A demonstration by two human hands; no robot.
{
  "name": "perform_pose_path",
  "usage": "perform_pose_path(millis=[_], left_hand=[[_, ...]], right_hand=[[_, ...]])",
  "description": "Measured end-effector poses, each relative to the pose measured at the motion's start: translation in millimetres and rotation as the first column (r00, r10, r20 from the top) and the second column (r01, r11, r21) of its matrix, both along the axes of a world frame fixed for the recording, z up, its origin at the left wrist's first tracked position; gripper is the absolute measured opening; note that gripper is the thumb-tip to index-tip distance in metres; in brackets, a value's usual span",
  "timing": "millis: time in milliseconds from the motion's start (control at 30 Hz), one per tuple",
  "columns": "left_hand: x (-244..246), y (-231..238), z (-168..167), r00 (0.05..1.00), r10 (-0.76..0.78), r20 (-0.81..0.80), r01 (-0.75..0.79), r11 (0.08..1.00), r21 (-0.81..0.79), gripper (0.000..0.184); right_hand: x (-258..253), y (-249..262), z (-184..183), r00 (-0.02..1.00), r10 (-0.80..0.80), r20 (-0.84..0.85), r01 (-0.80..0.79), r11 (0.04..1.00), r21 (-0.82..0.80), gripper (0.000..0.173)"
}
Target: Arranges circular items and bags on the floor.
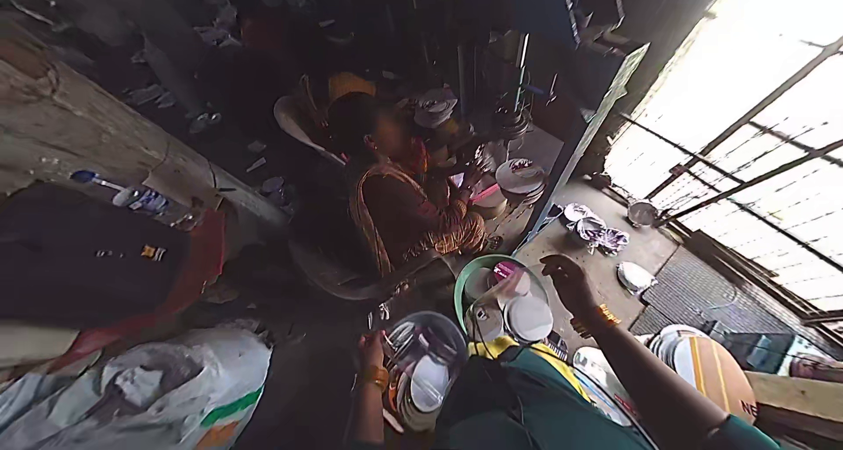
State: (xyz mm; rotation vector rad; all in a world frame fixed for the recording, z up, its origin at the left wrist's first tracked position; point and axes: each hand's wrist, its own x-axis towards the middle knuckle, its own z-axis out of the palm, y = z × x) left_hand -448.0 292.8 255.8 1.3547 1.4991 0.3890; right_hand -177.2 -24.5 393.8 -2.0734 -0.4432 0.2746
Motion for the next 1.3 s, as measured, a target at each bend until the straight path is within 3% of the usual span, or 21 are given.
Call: perform_pose_path(millis=[100,200,300,400,700,867,967,1133,1200,1300], left_hand=[[-34.8,-5.8,-50.1,0.979,-0.032,-0.202,-0.008,0.98,-0.198,0.038],[-54.3,-14.1,-82.7,0.957,-0.079,-0.281,0.005,0.966,-0.257,0.037],[-59.3,-25.5,-120.8,0.97,0.101,-0.219,-0.169,0.932,-0.32,0.031],[-59.2,-33.7,-145.7,0.959,0.246,-0.142,-0.284,0.848,-0.447,0.035],[-50.4,-50.0,-200.5,0.934,0.348,-0.083,-0.327,0.737,-0.591,0.043],[-41.3,-42.5,-229.1,0.949,0.29,-0.12,-0.303,0.743,-0.596,0.041],[-41.1,-34.4,-242.8,0.944,0.305,-0.124,-0.318,0.745,-0.587,0.045],[-48.7,-23.4,-248.0,0.932,0.302,-0.202,-0.363,0.779,-0.511,0.066],[-47.5,-24.0,-233.5,0.945,0.251,-0.209,-0.32,0.835,-0.448,0.07],[-25.3,-31.7,-182.1,0.987,0.155,-0.044,-0.159,0.892,-0.422,0.046]], right_hand=[[-10.7,-5.1,-17.5,0.999,0.019,-0.031,-0.02,0.999,-0.035,0.022],[-21.2,-12.8,-36.5,0.997,0.041,-0.059,-0.045,0.996,-0.072,0.024],[-33.5,-16.3,-34.0,0.991,0.018,-0.131,-0.046,0.977,-0.21,0.024],[-43.7,-21.0,-37.6,0.988,0.015,-0.155,-0.062,0.951,-0.303,0.025],[-67.7,-66.3,-101.5,0.972,0.125,-0.198,-0.208,0.847,-0.489,0.03],[-77.0,-63.3,-121.0,0.932,0.071,-0.354,-0.271,0.787,-0.555,0.025],[-78.2,-50.7,-127.0,0.907,0.007,-0.42,-0.267,0.781,-0.564,0.025],[-73.7,-58.5,-153.2,0.934,0.084,-0.346,-0.274,0.791,-0.547,0.028],[-68.5,-54.8,-152.3,0.949,0.111,-0.294,-0.255,0.819,-0.514,0.029],[-54.5,-40.0,-141.5,0.96,0.145,-0.241,-0.242,0.864,-0.442,0.029]])
